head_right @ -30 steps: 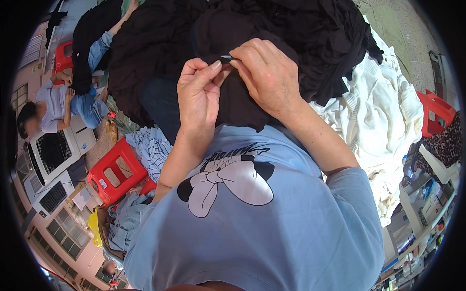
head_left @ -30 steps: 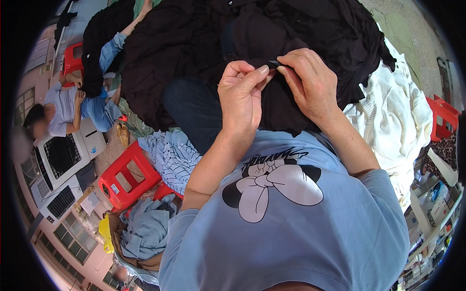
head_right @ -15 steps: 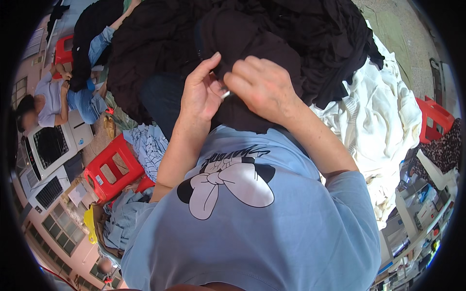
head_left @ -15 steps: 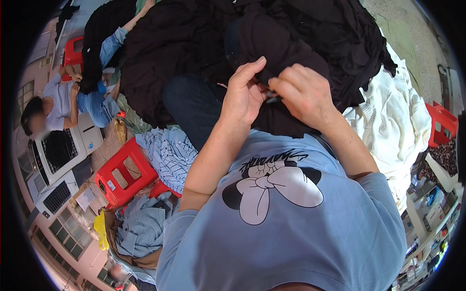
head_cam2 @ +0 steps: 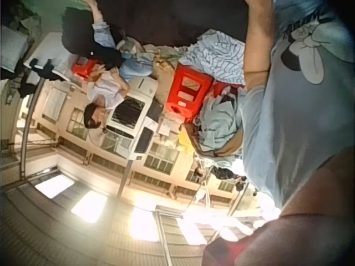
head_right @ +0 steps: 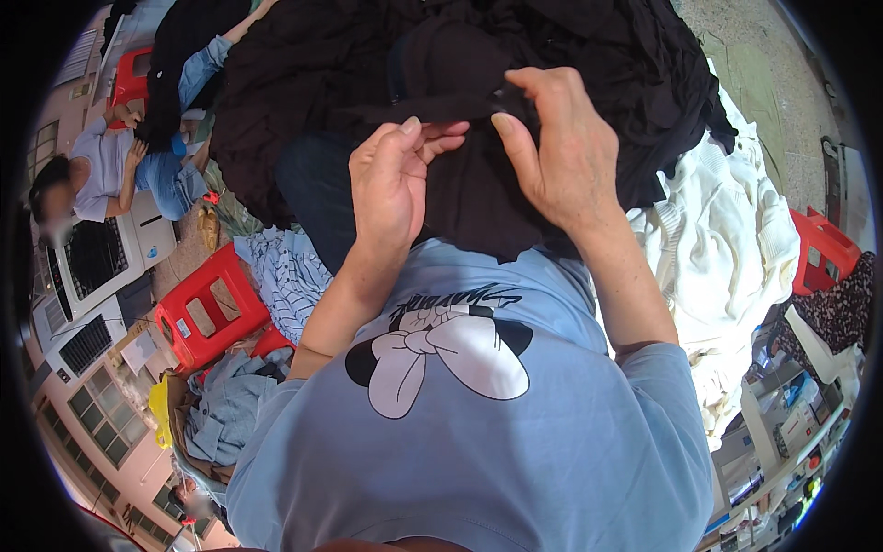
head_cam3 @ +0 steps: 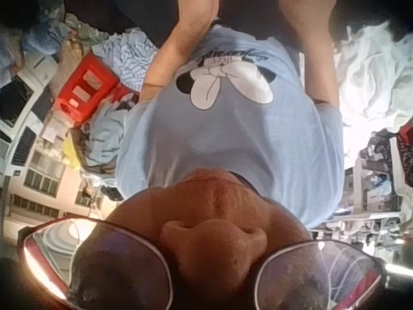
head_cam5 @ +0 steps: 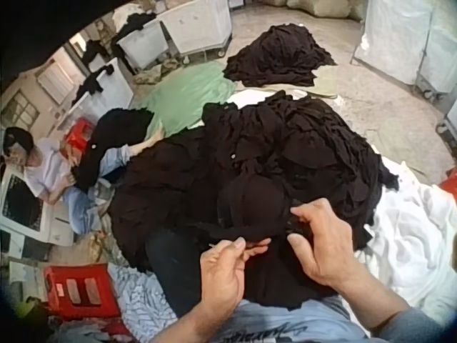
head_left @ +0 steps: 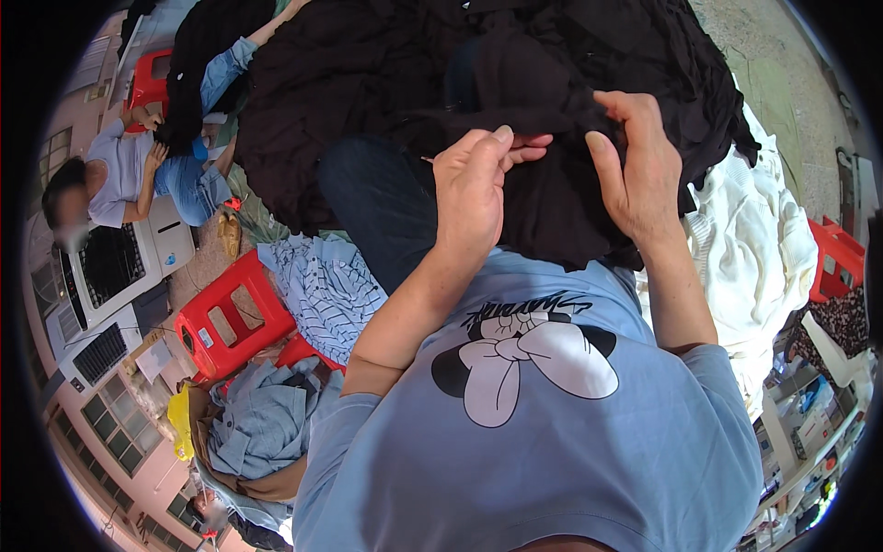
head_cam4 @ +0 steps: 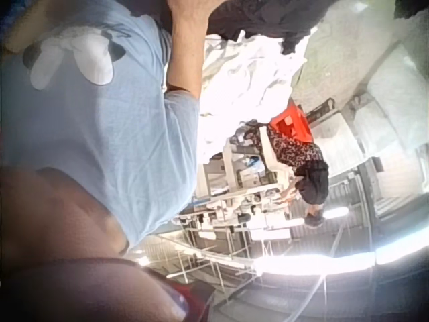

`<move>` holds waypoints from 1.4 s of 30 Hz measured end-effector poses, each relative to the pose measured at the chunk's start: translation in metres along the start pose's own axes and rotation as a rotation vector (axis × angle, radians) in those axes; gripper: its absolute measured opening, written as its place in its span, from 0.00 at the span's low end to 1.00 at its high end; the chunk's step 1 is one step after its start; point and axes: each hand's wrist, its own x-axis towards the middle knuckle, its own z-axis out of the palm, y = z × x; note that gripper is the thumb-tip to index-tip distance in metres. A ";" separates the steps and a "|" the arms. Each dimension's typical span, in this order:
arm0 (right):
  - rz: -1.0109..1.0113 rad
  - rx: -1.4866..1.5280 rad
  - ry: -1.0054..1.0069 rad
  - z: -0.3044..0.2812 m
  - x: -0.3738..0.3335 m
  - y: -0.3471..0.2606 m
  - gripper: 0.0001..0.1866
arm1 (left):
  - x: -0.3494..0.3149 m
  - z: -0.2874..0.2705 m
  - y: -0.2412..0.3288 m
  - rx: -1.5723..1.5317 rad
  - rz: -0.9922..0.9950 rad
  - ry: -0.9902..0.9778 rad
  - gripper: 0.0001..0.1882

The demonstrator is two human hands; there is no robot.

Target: Inspecting black shirts and trimming loose threads using snips.

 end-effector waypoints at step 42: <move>-0.240 -0.168 0.104 0.034 0.001 -0.004 0.10 | 0.000 -0.004 -0.017 0.781 0.346 0.007 0.15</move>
